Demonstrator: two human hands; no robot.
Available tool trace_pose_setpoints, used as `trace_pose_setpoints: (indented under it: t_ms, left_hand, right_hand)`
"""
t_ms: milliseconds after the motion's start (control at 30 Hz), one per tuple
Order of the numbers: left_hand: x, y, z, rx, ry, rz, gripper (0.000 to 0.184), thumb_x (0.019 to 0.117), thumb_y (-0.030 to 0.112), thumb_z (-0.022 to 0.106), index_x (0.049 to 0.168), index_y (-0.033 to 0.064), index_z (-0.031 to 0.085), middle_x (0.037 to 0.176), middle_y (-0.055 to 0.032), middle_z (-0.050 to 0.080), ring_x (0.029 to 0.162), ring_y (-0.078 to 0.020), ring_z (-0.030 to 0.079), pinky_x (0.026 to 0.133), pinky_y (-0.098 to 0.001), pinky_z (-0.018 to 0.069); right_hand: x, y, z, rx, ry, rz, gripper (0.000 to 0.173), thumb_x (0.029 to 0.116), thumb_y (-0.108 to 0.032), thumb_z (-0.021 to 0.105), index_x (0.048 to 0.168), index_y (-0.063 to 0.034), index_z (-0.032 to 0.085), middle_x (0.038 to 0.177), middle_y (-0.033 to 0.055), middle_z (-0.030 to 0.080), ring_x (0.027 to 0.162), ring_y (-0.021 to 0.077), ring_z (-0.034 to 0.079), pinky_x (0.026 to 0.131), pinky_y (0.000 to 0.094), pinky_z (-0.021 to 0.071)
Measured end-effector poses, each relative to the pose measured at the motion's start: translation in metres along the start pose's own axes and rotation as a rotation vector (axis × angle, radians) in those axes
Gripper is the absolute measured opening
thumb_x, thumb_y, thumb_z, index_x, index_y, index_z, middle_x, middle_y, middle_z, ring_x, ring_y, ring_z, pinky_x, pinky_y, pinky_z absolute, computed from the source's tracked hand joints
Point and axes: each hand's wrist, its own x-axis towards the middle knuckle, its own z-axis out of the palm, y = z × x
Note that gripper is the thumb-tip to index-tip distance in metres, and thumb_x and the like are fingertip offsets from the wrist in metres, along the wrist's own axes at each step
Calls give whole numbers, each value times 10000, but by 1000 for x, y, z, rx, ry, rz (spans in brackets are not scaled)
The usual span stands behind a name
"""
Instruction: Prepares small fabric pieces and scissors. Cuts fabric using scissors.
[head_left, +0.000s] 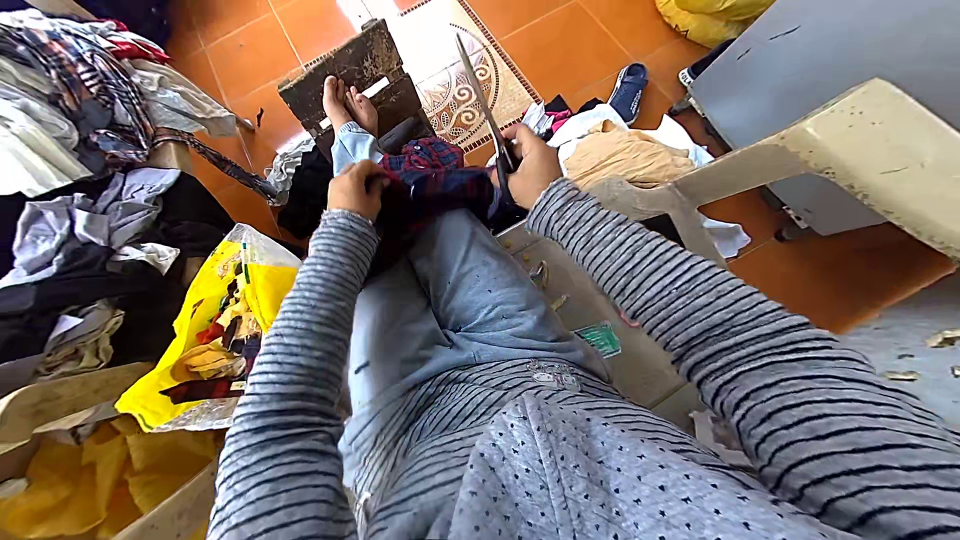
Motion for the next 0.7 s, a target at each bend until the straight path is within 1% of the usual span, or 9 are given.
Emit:
trace_pose_setpoints:
  t_ms: [100,200,267,333,433,500,567,633,700]
  left_hand:
    - [30,5,-34,65,-52,46,284,956,43,672,1232,-22,684,1296,-300,615,1250,-458,578,1088,-593,423]
    - [44,16,-62,236,-159,28,432,862,94,791,1266,-4,673,1271,-324,625,1234,-511,573,1049,-680,415]
    - [44,35,-84,407,-232,-98,363,945,169,715,1256,-11,669,1259,-332,638,1237,-537,574,1035,-716,395]
    - [45,33,-105,415,-123,-191,296,978,194,672,1198,-2,695,1229,-326,653,1217,-547,579,1004,-746,406]
    - [48,29,-148,321,161,-240,332,911,89,688,1229,-3,683,1257,-331,636,1233,-547,565,1005,-763,393]
    - [41,27,-174,229,364,-233,388,883,92,698,1258,1,660,1216,-291,670,1188,-479,618,1019,-688,430]
    - [21,28,-185,175,496,-172,427,862,101,716,1264,-17,638,1168,-282,679,1116,-435,651,997,-618,469]
    - [-11,30,-178,173,514,-37,502,835,62,737,1301,-50,586,1194,-298,632,1078,-429,628,951,-578,482]
    - [-53,31,-152,176,421,48,587,783,19,774,1315,-76,546,1245,-335,595,1093,-488,619,912,-637,508]
  right_hand:
    - [34,-26,-23,-19,39,-32,625,825,8,744,1408,1,521,1106,232,713,1012,399,695,903,586,532]
    - [62,-58,-42,25,90,-87,608,822,9,746,1385,-6,516,1109,217,715,995,363,704,897,548,548]
    - [76,-78,-55,55,117,-104,608,829,2,734,1391,0,503,1114,206,709,969,326,701,884,510,547]
    - [91,-89,-65,47,124,-108,610,834,-6,734,1395,-13,495,1128,197,706,982,316,700,894,503,547]
    - [112,-100,-79,17,172,-130,645,819,1,742,1413,-18,491,1142,212,701,1018,346,692,914,533,533]
    - [117,-102,-91,61,203,-158,655,829,-27,744,1425,0,472,1152,206,699,1024,314,693,926,497,543]
    - [110,-94,-102,116,201,-165,642,858,-69,737,1433,0,458,1150,185,700,988,253,700,902,432,558]
    - [92,-76,-105,165,186,-189,598,872,-84,732,1397,-1,459,1093,159,706,893,180,697,828,363,570]
    - [66,-51,-101,199,158,-213,573,864,-62,716,1373,11,463,1057,132,698,845,125,682,791,315,572]
